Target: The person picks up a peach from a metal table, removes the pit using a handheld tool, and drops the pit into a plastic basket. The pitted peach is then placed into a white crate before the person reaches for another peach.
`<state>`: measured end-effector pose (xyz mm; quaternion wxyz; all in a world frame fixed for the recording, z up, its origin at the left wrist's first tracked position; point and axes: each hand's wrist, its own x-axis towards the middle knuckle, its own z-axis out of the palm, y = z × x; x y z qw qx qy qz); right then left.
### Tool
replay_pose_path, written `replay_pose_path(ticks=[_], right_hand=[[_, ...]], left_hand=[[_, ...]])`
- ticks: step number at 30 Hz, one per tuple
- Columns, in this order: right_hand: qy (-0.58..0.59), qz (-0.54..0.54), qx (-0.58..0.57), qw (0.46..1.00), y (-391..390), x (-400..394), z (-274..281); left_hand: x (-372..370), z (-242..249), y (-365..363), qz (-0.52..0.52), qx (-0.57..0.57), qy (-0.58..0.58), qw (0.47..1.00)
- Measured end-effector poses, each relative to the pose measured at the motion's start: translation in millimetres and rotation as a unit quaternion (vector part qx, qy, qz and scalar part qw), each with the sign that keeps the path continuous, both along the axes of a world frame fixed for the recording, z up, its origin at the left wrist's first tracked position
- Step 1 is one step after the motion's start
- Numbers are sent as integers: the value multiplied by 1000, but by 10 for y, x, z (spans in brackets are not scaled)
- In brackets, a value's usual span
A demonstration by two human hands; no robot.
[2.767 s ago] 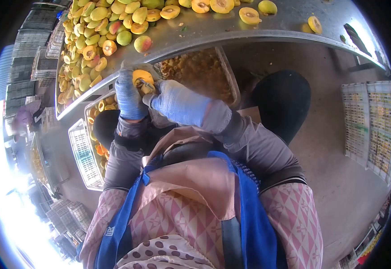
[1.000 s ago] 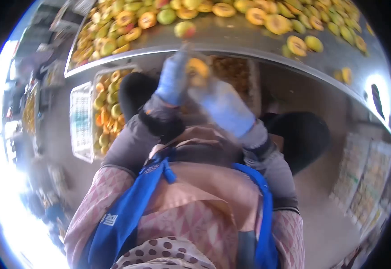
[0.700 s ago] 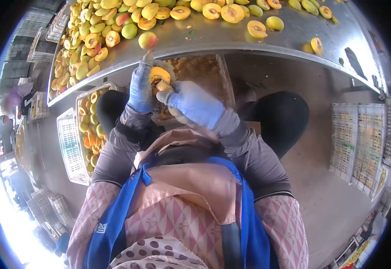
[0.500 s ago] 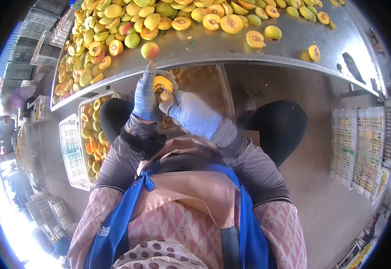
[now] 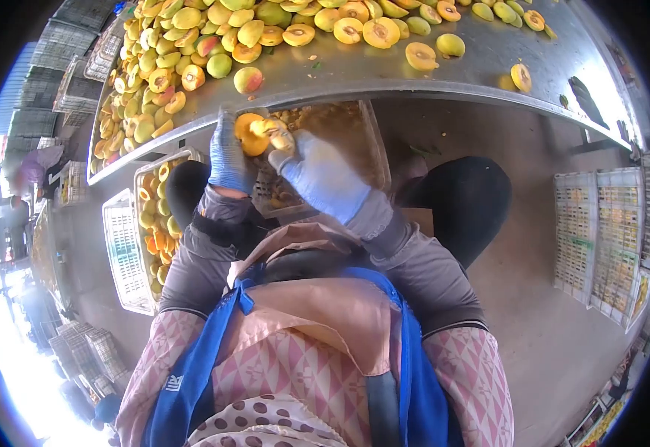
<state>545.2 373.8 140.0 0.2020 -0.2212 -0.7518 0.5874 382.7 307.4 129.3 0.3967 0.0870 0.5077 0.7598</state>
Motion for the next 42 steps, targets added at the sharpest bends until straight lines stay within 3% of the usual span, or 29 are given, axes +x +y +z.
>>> replay_pose_path(ticks=[2, 3, 6, 8, 9, 11, 12, 13, 14, 15, 18, 19, 22, 24, 25, 27, 28, 30, 31, 34, 35, 38, 39, 42], right_hand=[[-37, -29, 118, 992, 49, 4, -119], [-26, -37, 147, 988, 59, -5, -143], [-84, -11, 287, 954, 41, 5, -104], [-183, -12, 207, 961, 55, -53, -241], [-153, -8, 202, 967, 47, -37, -237], [-149, -4, 190, 970, 23, -29, -213], [-159, 2, 200, 967, 7, -34, -184], [-171, 10, 203, 964, -11, -44, -182], [-183, 16, 207, 961, -21, -54, -177], [-197, 20, 211, 957, -33, -68, -166], [-225, 32, 226, 947, -59, -115, -115], [-206, 29, 227, 951, -67, -131, -132], [-149, 43, 199, 968, -35, -170, -127], [-38, 56, 274, 960, 6, -155, -103], [7, 57, 288, 956, 24, -147, -106], [-14, 40, 97, 994, 22, -182, -40], [-31, 35, 76, 996, 44, -175, 10], [-59, 29, 30, 997, 114, -152, 65], [-45, 15, 68, 997, 149, -132, -22], [-149, -60, 245, 956, 109, -112, -94], [-136, -70, 252, 955, 113, -122, -79], [-194, -75, 275, 939, 185, -141, -90], [-211, -74, 266, 938, 225, -139, -107], [-233, -74, 237, 940, 326, -143, -86]], left_hand=[[-54, 194, -109, 31, -40, 26, 998], [-183, 148, -219, 8, -23, 95, 995], [-467, 460, -701, 45, -71, 116, 990], [-867, 525, -1314, 72, -140, 337, 928], [-1004, 577, -1639, 99, -204, 476, 849], [-1339, 659, -2239, 141, -348, 495, 783], [-1589, 639, -2595, 164, -424, 380, 805], [-1881, 472, -3030, 82, -515, 536, 664], [-2125, 237, -3447, -8, -576, 659, 483], [-2232, 90, -3694, -1, -573, 540, 617], [-2068, 252, -3386, 98, -528, 373, 757], [-2173, 291, -3352, -75, -461, 721, 512], [-1622, 797, -2194, -28, -439, 531, 724], [-1339, 863, -1471, -74, -280, 374, 881], [-1162, 864, -1128, -153, -254, 375, 878], [-795, 674, -580, -268, -178, 372, 871], [-637, 543, -400, -303, -128, 367, 870], [-432, 555, -157, -332, -123, 479, 803], [-372, 566, -74, -340, -119, 533, 765], [-341, 302, 11, -272, -189, 479, 813], [-331, 264, 7, -264, -209, 421, 842], [-306, 269, -13, -227, -302, 524, 764], [-360, 274, -31, -258, -291, 567, 726], [-549, 468, 107, -225, -239, 727, 603]])
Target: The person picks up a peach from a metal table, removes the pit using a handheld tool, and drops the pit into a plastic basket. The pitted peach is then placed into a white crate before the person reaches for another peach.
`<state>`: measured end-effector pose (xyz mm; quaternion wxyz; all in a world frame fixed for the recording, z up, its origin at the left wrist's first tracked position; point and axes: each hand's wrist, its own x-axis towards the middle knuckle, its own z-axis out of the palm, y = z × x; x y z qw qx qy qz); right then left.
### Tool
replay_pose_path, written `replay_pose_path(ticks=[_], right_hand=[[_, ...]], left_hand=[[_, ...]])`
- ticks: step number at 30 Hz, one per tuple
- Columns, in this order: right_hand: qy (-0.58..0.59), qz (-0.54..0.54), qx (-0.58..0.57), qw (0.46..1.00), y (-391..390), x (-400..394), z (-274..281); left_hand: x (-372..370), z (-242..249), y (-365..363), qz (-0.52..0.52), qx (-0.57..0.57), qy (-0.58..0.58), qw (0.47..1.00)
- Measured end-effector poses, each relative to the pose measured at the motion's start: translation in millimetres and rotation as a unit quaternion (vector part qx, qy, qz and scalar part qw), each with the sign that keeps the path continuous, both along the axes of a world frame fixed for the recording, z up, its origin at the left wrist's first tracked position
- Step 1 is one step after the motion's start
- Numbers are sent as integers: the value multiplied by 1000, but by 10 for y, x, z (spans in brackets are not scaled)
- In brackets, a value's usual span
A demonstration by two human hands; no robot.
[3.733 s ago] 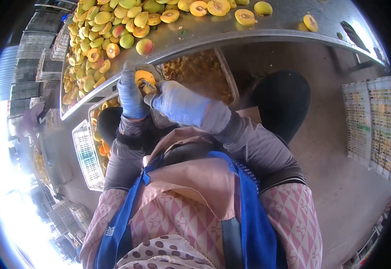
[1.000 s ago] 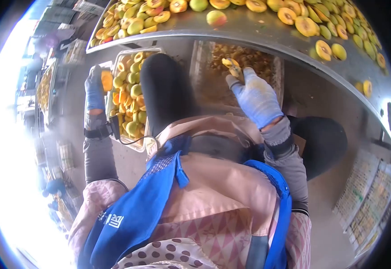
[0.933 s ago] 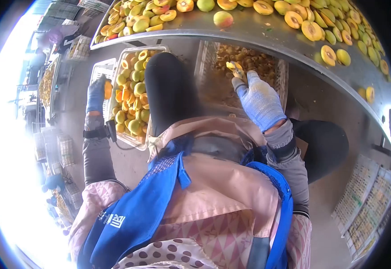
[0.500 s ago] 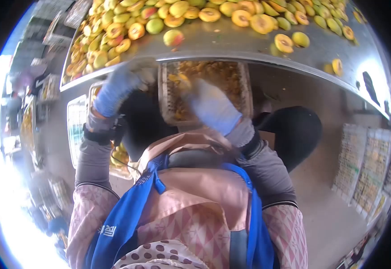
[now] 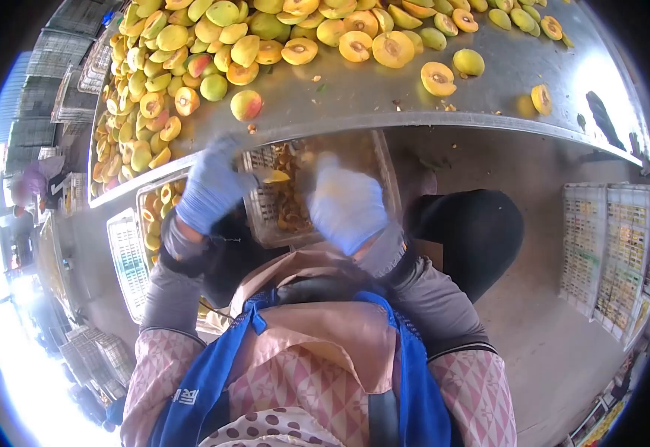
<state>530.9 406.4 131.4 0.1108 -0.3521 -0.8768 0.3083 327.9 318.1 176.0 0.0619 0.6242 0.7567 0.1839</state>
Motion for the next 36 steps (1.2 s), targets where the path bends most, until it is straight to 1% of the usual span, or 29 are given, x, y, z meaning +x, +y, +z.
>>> replay_pose_path(ticks=[1, 4, 7, 10, 11, 12, 13, 14, 15, 16, 18, 19, 22, 24, 27, 28, 29, 30, 33, 35, 36], right_hand=[[14, 5, -13, 1000, -19, -5, 111], [43, 7, -36, 998, -44, -47, 168], [73, 2, -58, 996, -27, -45, 147], [92, 1, -83, 992, 16, -44, 164], [95, -1, -92, 991, 28, -45, 167], [139, 2, -109, 984, 44, -56, 159], [183, 6, -126, 975, 54, -74, 151], [227, 11, -143, 963, 56, -98, 147], [235, 16, -147, 961, 51, -129, 145], [243, 21, -149, 958, 41, -162, 145], [257, 24, -151, 954, 24, -187, 162], [265, 23, -152, 952, 13, -191, 175], [290, 15, -128, 948, -40, -188, 185], [296, 5, -112, 949, -78, -185, 189], [282, -7, -102, 954, -115, -174, 206], [276, -5, -98, 956, -125, -169, 212], [269, -3, -95, 959, -136, -165, 218], [269, -6, -117, 956, -149, -160, 230], [272, -7, -177, 946, -175, -147, 305], [280, 1, -210, 937, -186, -130, 356], [266, 0, -197, 944, -197, -126, 346]], left_hand=[[-136, 12, 67, 74, -44, -26, 996], [-406, 13, 475, 157, -9, 36, 987], [-799, -502, 722, 182, -79, 50, 979], [-953, -659, 799, 179, -45, -37, 982], [-944, -503, 794, 226, -109, -367, 896], [-838, -391, 723, 179, -58, -499, 846], [-676, -280, 572, 130, -6, -619, 775], [-532, -187, 449, 79, 47, -723, 684], [-397, -118, 399, 65, 68, -614, 784], [-242, -69, 376, 48, 88, -491, 865], [11, -80, 338, 40, 149, -468, 870], [111, -119, 316, 51, 186, -571, 798], [405, -68, 233, 50, 226, -428, 874], [525, -34, 222, 58, 240, -300, 921], [593, 47, 201, 75, 237, -372, 894], [594, 21, 201, 65, 259, -457, 848], [588, -32, 204, 55, 278, -539, 793], [593, -59, 205, 44, 294, -614, 731], [697, -51, 175, 50, 313, -606, 729], [770, -52, 154, 61, 328, -576, 746], [788, -54, 149, 67, 335, -560, 754]])
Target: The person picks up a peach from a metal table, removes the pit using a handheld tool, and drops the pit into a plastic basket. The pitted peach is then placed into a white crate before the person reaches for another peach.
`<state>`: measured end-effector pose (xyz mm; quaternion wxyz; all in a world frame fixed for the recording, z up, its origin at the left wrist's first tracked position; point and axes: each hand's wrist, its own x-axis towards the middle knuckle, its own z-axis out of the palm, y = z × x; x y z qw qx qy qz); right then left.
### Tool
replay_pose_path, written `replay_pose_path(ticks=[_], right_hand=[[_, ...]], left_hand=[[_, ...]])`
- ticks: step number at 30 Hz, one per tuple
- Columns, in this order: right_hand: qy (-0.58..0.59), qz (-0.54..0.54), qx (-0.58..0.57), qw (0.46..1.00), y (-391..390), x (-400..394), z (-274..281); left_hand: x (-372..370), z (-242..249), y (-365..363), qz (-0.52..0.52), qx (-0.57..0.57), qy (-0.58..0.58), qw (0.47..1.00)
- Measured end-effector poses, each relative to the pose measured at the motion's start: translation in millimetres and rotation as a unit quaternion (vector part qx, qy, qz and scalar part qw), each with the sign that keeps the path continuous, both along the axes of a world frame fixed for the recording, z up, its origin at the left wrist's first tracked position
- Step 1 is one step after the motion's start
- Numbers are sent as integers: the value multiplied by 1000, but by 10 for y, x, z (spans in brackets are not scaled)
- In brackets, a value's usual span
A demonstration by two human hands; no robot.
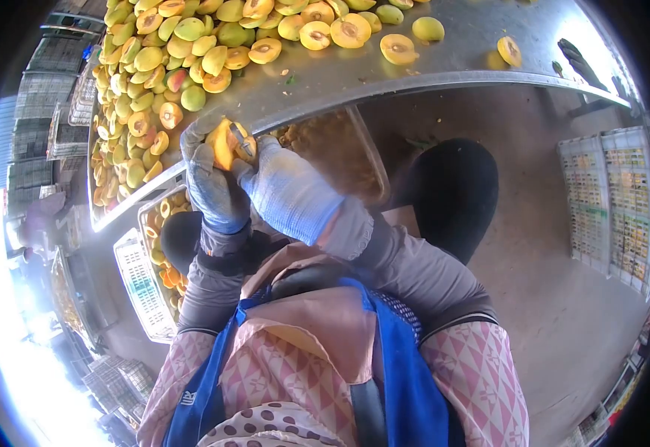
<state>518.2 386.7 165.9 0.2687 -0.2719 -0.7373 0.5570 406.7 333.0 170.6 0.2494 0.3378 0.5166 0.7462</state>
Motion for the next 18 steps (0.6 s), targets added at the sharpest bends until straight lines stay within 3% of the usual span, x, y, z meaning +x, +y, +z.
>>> replay_pose_path(ticks=[3, 6, 9, 12, 15, 18], right_hand=[[-52, -2, 51, 997, -48, 23, -20], [-94, -5, 113, 989, -87, 56, -15], [-101, 2, 150, 984, -101, 79, -53], [-116, 19, 165, 979, -97, 90, -107], [-117, 34, 158, 980, -78, 111, -118], [-113, 46, 146, 982, -71, 118, -62]], left_hand=[[14, -21, 14, 87, -68, 224, 968], [5, 52, 12, 85, -100, 223, 966], [-96, -97, 15, 81, -93, 145, 982], [-68, -96, 17, 85, -127, 207, 966], [-126, -88, -18, -2, -120, 36, 992], [-128, -8, -1, -50, -110, -155, 981]])
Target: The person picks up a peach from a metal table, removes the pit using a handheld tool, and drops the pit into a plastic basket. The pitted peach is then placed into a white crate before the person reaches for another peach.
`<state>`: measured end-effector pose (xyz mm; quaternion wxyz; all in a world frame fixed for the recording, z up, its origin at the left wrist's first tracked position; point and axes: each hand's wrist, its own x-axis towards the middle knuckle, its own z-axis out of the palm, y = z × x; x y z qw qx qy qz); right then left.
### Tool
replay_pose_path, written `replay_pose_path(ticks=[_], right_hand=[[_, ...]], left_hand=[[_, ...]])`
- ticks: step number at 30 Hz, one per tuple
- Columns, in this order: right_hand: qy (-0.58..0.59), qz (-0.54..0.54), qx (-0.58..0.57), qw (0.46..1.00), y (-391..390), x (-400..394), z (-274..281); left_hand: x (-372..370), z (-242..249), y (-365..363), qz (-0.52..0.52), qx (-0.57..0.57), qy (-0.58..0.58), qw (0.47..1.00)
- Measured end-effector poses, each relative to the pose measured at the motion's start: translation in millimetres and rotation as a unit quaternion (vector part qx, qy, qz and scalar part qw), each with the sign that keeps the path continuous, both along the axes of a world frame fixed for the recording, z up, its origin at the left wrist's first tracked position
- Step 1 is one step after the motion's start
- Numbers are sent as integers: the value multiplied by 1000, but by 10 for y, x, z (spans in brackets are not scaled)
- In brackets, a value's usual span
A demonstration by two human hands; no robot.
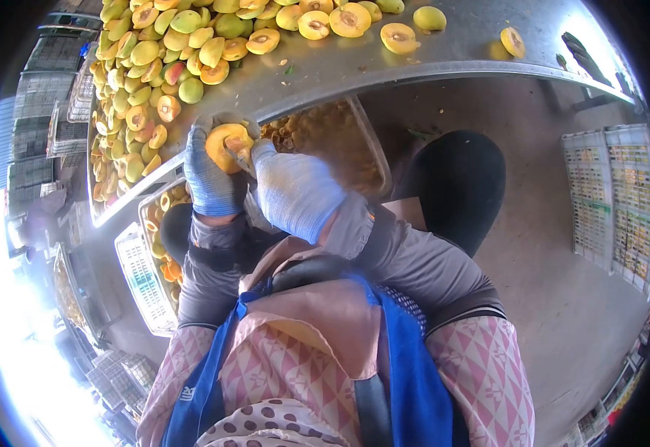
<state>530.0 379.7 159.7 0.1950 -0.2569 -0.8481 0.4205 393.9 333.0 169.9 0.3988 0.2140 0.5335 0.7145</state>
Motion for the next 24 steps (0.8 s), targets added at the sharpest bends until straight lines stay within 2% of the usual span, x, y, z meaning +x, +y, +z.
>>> replay_pose_path(ticks=[3, 5, 6, 9, 12, 15, 18, 21, 24], right_hand=[[22, 11, -36, 999, -18, -17, -36], [81, 8, -97, 992, -52, -99, -120], [90, 16, -67, 994, -55, -88, -120], [85, 21, -32, 996, -61, -56, -41], [26, 1, -71, 997, -68, -51, -56], [10, 6, -44, 999, -67, -35, -68], [50, 9, -34, 998, -104, -80, -190], [88, 28, -44, 995, -89, -81, -185], [81, 33, -16, 996, -84, -82, -263]], left_hand=[[-10, 4, -14, 26, -15, 111, 993], [-50, -108, -14, 64, -12, 328, 943], [-64, -147, -10, 82, -10, 431, 899], [-20, -109, -3, 93, 10, 299, 950], [-34, -132, -12, 60, -42, 371, 926], [-48, -210, -30, 59, -30, 213, 975], [42, -156, -28, 85, 10, 214, 973], [17, -150, -25, 115, -24, 489, 865], [29, -161, -26, 77, 5, 336, 939]])
